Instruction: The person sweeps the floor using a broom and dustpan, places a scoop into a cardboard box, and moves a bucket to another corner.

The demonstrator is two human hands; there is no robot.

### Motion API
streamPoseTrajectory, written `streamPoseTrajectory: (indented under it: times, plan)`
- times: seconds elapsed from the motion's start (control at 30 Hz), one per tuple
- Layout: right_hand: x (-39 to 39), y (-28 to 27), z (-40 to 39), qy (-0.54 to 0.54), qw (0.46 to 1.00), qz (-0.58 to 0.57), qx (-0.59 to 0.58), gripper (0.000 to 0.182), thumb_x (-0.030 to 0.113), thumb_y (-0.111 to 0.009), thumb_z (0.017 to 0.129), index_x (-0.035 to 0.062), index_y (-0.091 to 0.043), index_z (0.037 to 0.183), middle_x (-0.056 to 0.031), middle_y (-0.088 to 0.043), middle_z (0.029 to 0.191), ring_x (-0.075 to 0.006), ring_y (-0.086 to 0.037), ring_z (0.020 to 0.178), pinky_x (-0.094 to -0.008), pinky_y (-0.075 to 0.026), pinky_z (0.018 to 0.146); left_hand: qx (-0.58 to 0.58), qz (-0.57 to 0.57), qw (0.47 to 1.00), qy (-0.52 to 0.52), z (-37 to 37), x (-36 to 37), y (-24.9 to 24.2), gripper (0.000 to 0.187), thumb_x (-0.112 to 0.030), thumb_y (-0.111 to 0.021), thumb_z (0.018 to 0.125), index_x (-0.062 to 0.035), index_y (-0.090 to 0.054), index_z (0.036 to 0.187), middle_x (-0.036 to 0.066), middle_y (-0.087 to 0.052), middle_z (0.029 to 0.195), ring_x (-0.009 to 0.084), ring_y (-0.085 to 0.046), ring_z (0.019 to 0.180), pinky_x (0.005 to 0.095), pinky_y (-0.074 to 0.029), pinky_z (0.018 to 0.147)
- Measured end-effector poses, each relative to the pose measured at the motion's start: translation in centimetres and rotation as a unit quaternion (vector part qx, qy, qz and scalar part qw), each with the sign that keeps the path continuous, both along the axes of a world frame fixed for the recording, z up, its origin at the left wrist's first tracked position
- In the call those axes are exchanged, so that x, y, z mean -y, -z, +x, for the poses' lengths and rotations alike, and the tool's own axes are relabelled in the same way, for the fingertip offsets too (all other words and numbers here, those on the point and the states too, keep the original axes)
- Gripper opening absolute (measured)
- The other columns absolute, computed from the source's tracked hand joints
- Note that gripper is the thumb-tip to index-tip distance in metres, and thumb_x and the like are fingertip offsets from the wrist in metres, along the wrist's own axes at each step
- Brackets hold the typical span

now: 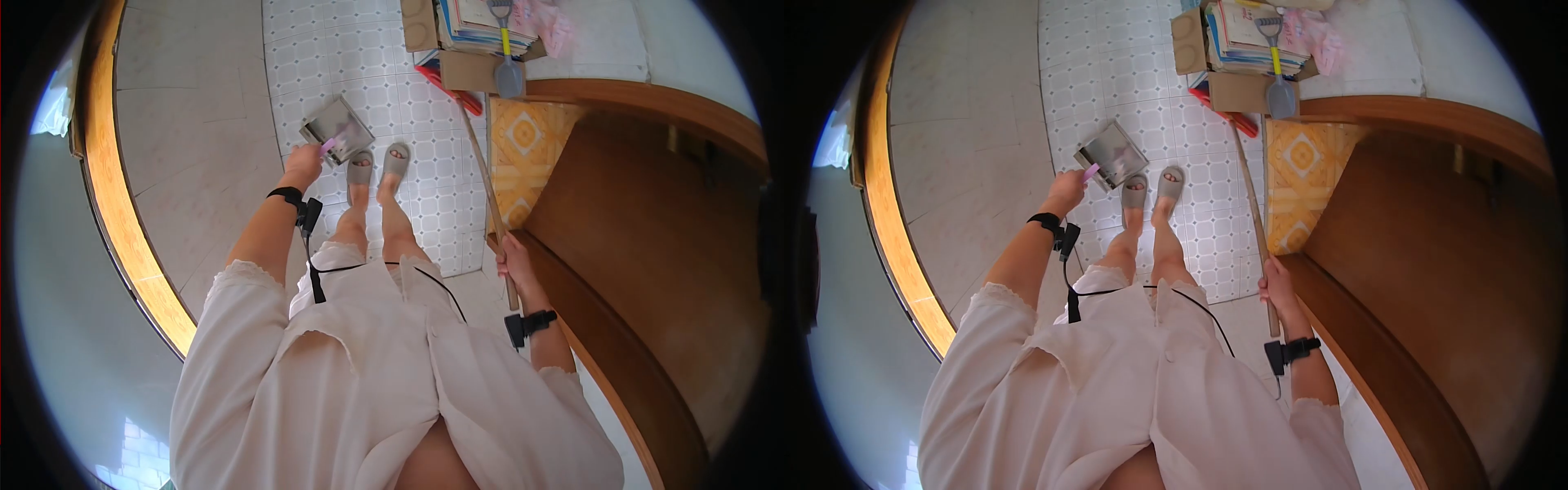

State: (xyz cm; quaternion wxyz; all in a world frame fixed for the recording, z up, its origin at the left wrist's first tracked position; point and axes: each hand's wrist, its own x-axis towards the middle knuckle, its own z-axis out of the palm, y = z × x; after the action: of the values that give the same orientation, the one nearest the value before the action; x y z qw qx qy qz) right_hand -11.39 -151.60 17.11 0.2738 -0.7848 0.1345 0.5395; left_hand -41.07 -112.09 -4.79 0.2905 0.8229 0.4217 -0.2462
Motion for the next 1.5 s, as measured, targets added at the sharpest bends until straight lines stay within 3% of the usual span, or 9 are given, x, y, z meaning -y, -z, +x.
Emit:
streamPoseTrajectory:
  times: [0.1, 0.37, 0.47, 0.5, 0.57, 0.9, 1.1, 1.27, 1.5]
  plan:
    - [1.5, 5.0, -0.1, 0.067, 0.997, 0.006, -0.026, 0.03, 0.041, -0.043, 0.103, 0.0142, -0.043, 0.09, -0.0013, -0.046, 0.065, -0.0093, -0.04, 0.043, -0.0277, -0.039, 0.039, -0.006, 0.004, 1.0, -0.001, -0.1, 0.1, -0.5, 0.024, -0.014, -0.063, 0.088, -0.0105, -0.067, 0.111, 0.014, -0.069, 0.112, 0.0406, -0.058, 0.112, 0.0474, -0.05, 0.092]
    - [-1.0, -3.1, -6.5, 0.075, 0.967, 0.023, -0.242, 0.032, 0.042, -0.043, 0.105, 0.0193, -0.034, 0.085, 0.0035, -0.036, 0.062, -0.0065, -0.03, 0.045, -0.0241, -0.029, 0.041, -0.023, 0.001, 1.0, -0.013, 0.5, -0.2, -0.4, 0.026, -0.009, -0.055, 0.087, -0.0104, -0.07, 0.109, 0.014, -0.068, 0.116, 0.0395, -0.058, 0.116, 0.0457, -0.05, 0.096]
    - [-3.1, -7.1, -6.5, 0.018, 0.965, 0.03, -0.261, 0.035, 0.037, -0.038, 0.107, 0.0217, -0.052, 0.135, 0.0051, -0.038, 0.065, -0.0047, -0.03, 0.047, -0.0218, -0.03, 0.044, -0.021, 0.008, 1.0, -0.02, -0.2, -0.1, -0.3, 0.025, -0.009, -0.056, 0.087, -0.0107, -0.072, 0.106, 0.014, -0.069, 0.115, 0.0378, -0.062, 0.111, 0.0451, -0.051, 0.095]
    - [-4.2, -8.1, -6.2, 0.006, 0.967, 0.034, -0.253, 0.035, 0.037, -0.038, 0.107, 0.0217, -0.052, 0.135, 0.0051, -0.038, 0.065, -0.0047, -0.03, 0.047, -0.0218, -0.03, 0.044, -0.028, -0.004, 0.999, -0.027, -0.4, -0.3, -0.5, 0.025, -0.009, -0.056, 0.087, -0.0109, -0.072, 0.107, 0.014, -0.069, 0.115, 0.0376, -0.062, 0.111, 0.0449, -0.05, 0.096]
    - [-5.5, -9.6, -6.4, -0.066, 0.961, 0.04, -0.265, 0.049, 0.036, -0.035, 0.108, 0.0239, -0.033, 0.155, 0.0055, -0.038, 0.065, -0.0041, -0.03, 0.047, -0.0209, -0.032, 0.045, -0.029, -0.015, 0.999, -0.038, -1.7, 0.0, -0.9, 0.025, -0.009, -0.056, 0.088, -0.0111, -0.072, 0.107, 0.014, -0.07, 0.115, 0.0374, -0.063, 0.111, 0.0447, -0.05, 0.096]
    - [-16.0, -3.9, -1.9, -0.295, 0.944, 0.145, -0.03, 0.051, 0.033, -0.045, 0.104, 0.0145, -0.042, 0.151, -0.001, -0.049, 0.063, -0.0086, -0.043, 0.044, -0.0262, -0.04, 0.041, -0.008, -0.045, 0.985, -0.164, -7.1, 2.7, -4.3, 0.029, -0.022, -0.062, 0.088, -0.0157, -0.068, 0.116, 0.015, -0.07, 0.112, 0.0366, -0.064, 0.109, 0.0469, -0.052, 0.092]
    - [-27.8, -0.4, 5.2, -0.343, 0.931, 0.127, -0.014, 0.048, 0.028, -0.046, 0.102, 0.0104, -0.045, 0.146, -0.0014, -0.051, 0.064, -0.009, -0.046, 0.047, -0.0269, -0.042, 0.041, -0.018, -0.06, 0.943, -0.326, -7.4, 5.8, -4.6, 0.03, -0.028, -0.061, 0.09, -0.0148, -0.068, 0.116, 0.015, -0.068, 0.117, 0.0365, -0.063, 0.112, 0.0473, -0.051, 0.095]
    - [-30.1, 5.7, 9.4, -0.44, 0.882, 0.166, -0.014, 0.022, 0.021, -0.048, 0.097, 0.0039, -0.053, 0.11, -0.0055, -0.053, 0.063, -0.0152, -0.052, 0.046, -0.032, -0.045, 0.043, -0.046, -0.036, 0.907, -0.418, -6.5, 10.4, -5.4, 0.033, -0.03, -0.065, 0.089, -0.0162, -0.066, 0.12, 0.015, -0.068, 0.118, 0.036, -0.063, 0.112, 0.0472, -0.051, 0.095]
    - [-29.6, 6.6, 13.8, -0.481, 0.863, 0.157, -0.011, 0.025, 0.022, -0.048, 0.097, 0.004, -0.052, 0.113, -0.0067, -0.055, 0.065, -0.0168, -0.054, 0.045, -0.0325, -0.045, 0.043, -0.081, -0.044, 0.868, -0.489, -5.7, 17.5, -4.2, 0.04, -0.029, -0.067, 0.087, -0.0163, -0.063, 0.124, 0.016, -0.067, 0.119, 0.0375, -0.062, 0.113, 0.0476, -0.051, 0.095]
